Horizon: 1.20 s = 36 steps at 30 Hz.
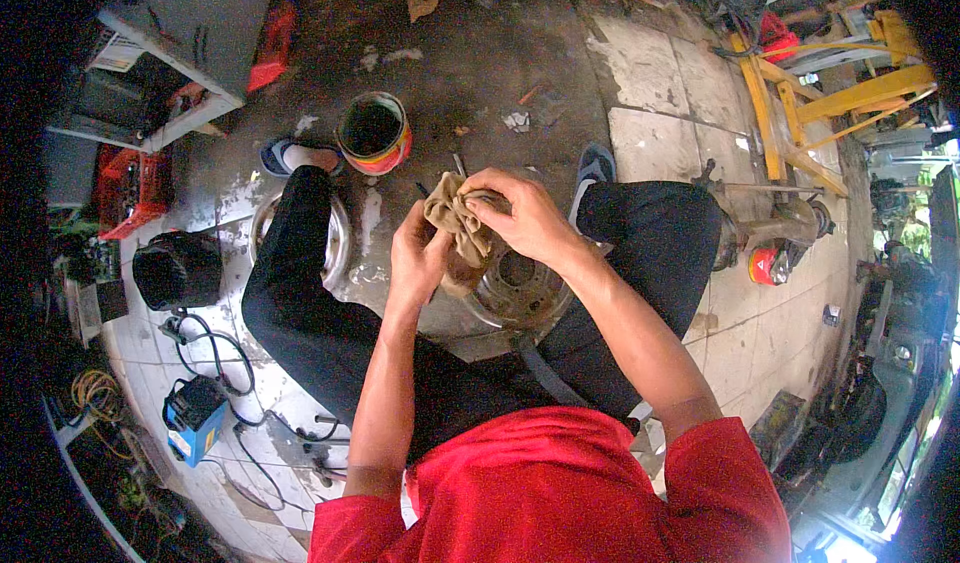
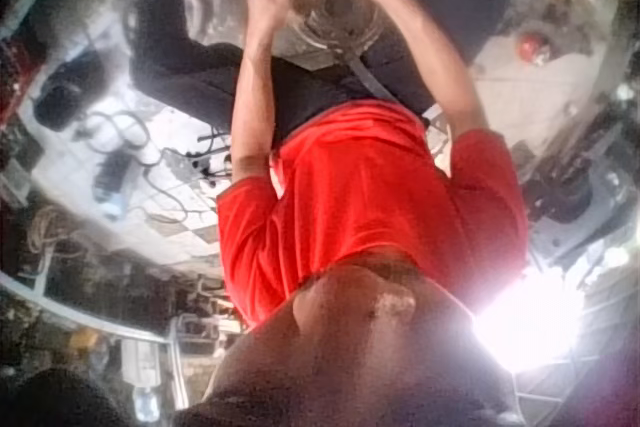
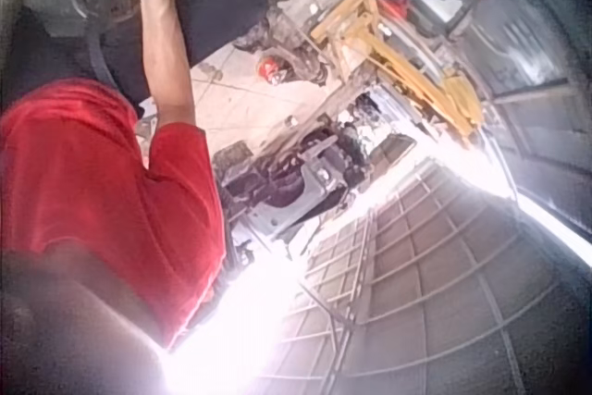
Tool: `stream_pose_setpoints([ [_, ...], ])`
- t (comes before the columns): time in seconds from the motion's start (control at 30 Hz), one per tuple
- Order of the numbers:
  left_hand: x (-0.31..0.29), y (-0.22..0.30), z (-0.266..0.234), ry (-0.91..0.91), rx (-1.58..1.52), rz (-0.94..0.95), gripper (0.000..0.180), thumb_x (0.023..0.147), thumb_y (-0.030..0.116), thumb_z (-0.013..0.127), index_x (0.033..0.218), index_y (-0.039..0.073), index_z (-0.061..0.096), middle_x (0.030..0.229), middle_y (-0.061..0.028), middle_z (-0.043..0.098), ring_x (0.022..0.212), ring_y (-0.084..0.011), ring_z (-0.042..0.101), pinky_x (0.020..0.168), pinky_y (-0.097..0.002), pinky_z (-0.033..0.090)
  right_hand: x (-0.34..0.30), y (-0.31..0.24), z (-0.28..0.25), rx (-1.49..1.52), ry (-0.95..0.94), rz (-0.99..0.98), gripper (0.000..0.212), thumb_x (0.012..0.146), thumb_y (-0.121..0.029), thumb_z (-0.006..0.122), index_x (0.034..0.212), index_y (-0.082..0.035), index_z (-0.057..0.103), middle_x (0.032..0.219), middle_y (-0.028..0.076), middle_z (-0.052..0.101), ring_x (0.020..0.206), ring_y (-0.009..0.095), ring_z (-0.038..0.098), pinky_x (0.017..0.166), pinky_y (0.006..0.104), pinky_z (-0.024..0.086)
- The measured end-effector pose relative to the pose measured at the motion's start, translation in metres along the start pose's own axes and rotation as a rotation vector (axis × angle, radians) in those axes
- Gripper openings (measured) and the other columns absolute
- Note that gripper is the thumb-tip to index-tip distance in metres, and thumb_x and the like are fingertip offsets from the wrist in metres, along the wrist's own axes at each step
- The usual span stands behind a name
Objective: The person sits on the floor and cleans a metal wheel hub using a rag and a liquid from a can. They wipe the hub's surface and inner holes, then handle small metal parts, wiping them before placing them back on the hub.
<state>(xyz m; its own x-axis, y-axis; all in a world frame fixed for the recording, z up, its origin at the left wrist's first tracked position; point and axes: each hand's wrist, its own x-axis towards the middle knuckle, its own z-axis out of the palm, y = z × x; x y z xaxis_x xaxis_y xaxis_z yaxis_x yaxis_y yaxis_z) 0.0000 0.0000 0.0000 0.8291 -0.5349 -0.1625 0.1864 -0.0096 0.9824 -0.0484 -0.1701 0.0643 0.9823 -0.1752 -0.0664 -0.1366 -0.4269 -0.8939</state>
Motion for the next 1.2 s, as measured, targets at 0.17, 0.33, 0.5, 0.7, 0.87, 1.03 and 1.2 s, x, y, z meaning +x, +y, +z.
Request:
stream_pose_setpoints([
  [0.17, -0.007, 0.001, 0.005, -0.026, 0.189, 0.202, 0.020, 0.089, 0.008, 0.060, 0.104, -0.004, 0.053, 0.089, -0.0246, 0.061, 0.085, -0.0377, 0.063, 0.076, -0.0401, 0.049, -0.007, 0.003, -0.004, -0.045, -0.033, -0.065, 0.017, 0.091, -0.010, 0.065, 0.106, -0.001, 0.064, 0.099, 0.012, 0.070, 0.093, 0.021, 0.067, 0.084, 0.0344, 0.051],
  [0.33, -0.005, 0.004, 0.005, 0.035, 0.275, 0.331, 0.019, 0.085, 0.003, 0.062, 0.099, -0.002, 0.051, 0.089, -0.0221, 0.057, 0.083, -0.0416, 0.059, 0.074, -0.0413, 0.048, -0.007, 0.000, 0.003, -0.169, 0.004, 0.078, 0.017, 0.092, -0.015, 0.065, 0.101, -0.002, 0.064, 0.094, 0.014, 0.070, 0.086, 0.026, 0.069, 0.077, 0.0367, 0.052],
  [0.5, -0.006, 0.001, 0.008, 0.063, 0.254, 0.338, 0.018, 0.085, 0.003, 0.061, 0.097, -0.003, 0.051, 0.088, -0.0220, 0.056, 0.083, -0.0429, 0.058, 0.076, -0.0409, 0.048, -0.005, -0.002, 0.006, -0.198, 0.015, 0.073, 0.018, 0.092, -0.018, 0.066, 0.098, -0.002, 0.063, 0.091, 0.015, 0.070, 0.082, 0.028, 0.070, 0.071, 0.0388, 0.052],
  [0.7, -0.005, 0.005, 0.004, -0.035, 0.141, 0.307, 0.029, 0.090, 0.010, 0.055, 0.116, -0.002, 0.056, 0.095, -0.0193, 0.064, 0.082, -0.0321, 0.063, 0.077, -0.0376, 0.049, -0.003, 0.003, 0.001, -0.086, -0.102, -0.010, 0.016, 0.091, -0.013, 0.065, 0.102, -0.001, 0.064, 0.097, 0.015, 0.070, 0.091, 0.027, 0.070, 0.077, 0.0374, 0.052],
  [0.87, -0.007, 0.009, -0.003, -0.181, -0.095, -0.184, 0.034, 0.097, 0.016, 0.055, 0.125, -0.002, 0.055, 0.106, -0.0089, 0.066, 0.096, -0.0147, 0.060, 0.087, -0.0322, 0.048, -0.006, 0.002, -0.003, -0.083, -0.118, -0.096, 0.017, 0.091, -0.011, 0.065, 0.104, -0.001, 0.064, 0.100, 0.016, 0.070, 0.095, 0.026, 0.069, 0.082, 0.0363, 0.052],
  [1.03, -0.002, -0.002, -0.002, -0.090, 0.225, 0.251, 0.024, 0.090, 0.010, 0.060, 0.110, -0.003, 0.055, 0.098, -0.0217, 0.063, 0.087, -0.0395, 0.063, 0.078, -0.0383, 0.049, -0.005, -0.005, 0.003, -0.101, -0.064, 0.089, 0.015, 0.095, -0.012, 0.061, 0.103, 0.001, 0.063, 0.092, 0.011, 0.069, 0.085, 0.016, 0.065, 0.073, 0.0320, 0.051],
  [1.2, -0.003, 0.006, 0.004, -0.019, 0.451, 0.406, 0.022, 0.085, 0.003, 0.065, 0.101, -0.002, 0.052, 0.095, -0.0218, 0.059, 0.088, -0.0433, 0.059, 0.076, -0.0426, 0.048, -0.007, 0.004, 0.006, -0.090, -0.034, 0.234, 0.015, 0.098, -0.012, 0.059, 0.100, 0.002, 0.061, 0.082, 0.006, 0.063, 0.075, 0.006, 0.054, 0.067, 0.0272, 0.048],
])
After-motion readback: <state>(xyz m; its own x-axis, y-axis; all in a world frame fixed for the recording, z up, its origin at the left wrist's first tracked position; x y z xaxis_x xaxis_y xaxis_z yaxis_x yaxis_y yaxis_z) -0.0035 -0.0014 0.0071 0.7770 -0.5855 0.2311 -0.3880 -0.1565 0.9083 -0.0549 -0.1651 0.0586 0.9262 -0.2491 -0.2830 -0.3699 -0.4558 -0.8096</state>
